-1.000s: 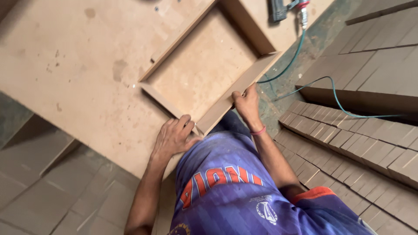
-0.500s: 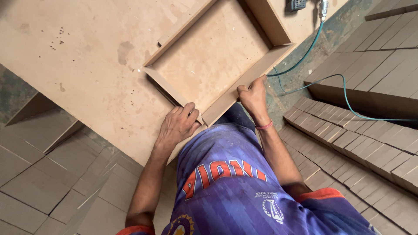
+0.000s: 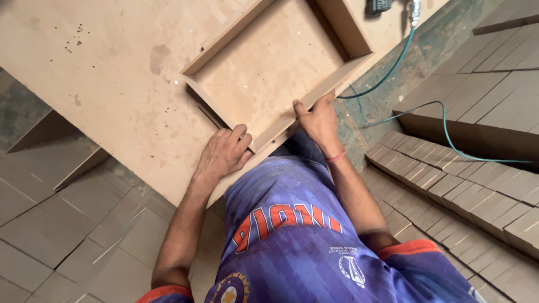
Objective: The person applies glue to wooden panels and assembles them into box frames. They then use a pneumatic nail gun to fasten the panels together, repeating the process to complete multiple boxes.
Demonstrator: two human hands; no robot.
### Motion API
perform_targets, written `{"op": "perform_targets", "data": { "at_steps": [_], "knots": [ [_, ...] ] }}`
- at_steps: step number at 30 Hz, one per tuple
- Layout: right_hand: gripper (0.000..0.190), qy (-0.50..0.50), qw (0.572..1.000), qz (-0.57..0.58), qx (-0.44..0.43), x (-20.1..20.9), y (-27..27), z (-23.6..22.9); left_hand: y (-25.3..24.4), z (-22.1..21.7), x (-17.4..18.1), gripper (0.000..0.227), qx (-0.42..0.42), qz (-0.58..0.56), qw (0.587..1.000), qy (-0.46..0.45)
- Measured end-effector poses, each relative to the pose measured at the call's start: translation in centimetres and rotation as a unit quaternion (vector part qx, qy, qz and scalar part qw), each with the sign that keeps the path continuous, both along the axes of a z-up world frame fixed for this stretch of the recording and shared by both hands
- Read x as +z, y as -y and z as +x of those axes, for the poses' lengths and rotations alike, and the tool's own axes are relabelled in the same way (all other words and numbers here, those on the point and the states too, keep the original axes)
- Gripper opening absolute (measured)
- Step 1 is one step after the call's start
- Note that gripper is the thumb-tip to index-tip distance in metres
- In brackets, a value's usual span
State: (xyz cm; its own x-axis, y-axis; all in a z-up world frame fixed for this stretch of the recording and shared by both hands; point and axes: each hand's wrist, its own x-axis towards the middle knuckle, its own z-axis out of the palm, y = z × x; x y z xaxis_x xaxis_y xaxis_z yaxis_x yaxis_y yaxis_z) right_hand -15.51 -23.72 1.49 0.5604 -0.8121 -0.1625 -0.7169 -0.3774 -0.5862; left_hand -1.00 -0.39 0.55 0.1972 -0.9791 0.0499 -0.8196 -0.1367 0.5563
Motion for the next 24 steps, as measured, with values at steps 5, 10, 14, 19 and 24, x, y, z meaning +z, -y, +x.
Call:
{"op": "perform_targets", "data": {
  "at_steps": [5, 10, 14, 19, 24],
  "knots": [
    [0.088, -0.079, 0.996, 0.05, 0.011, 0.3, -0.1, -0.7, 0.2, -0.5, 0.9, 0.038, 0.022, 0.0, 1.0, 0.014],
    [0.057, 0.054, 0.993, 0.015, 0.104, -0.5, 4.7, -4.7, 0.6, -1.1, 3.8, 0.057, 0.076, 0.017, 0.997, -0.011],
    [0.033, 0.084, 0.99, -0.018, 0.11, -0.7, 13.6, -7.4, 3.4, -3.6, 5.7, 0.053, 0.174, -0.033, 0.984, 0.022],
    [0.025, 0.079, 0.943, -0.027, 0.322, -1.5, 23.9, -7.1, 15.1, -8.2, 5.2, 0.046, 0.201, -0.098, 0.975, 0.004],
    [0.017, 0.07, 0.828, -0.075, 0.551, -3.4, 30.0, -4.9, 28.4, -12.0, 3.3, 0.073, 0.206, -0.074, 0.974, 0.056]
  ]
}}
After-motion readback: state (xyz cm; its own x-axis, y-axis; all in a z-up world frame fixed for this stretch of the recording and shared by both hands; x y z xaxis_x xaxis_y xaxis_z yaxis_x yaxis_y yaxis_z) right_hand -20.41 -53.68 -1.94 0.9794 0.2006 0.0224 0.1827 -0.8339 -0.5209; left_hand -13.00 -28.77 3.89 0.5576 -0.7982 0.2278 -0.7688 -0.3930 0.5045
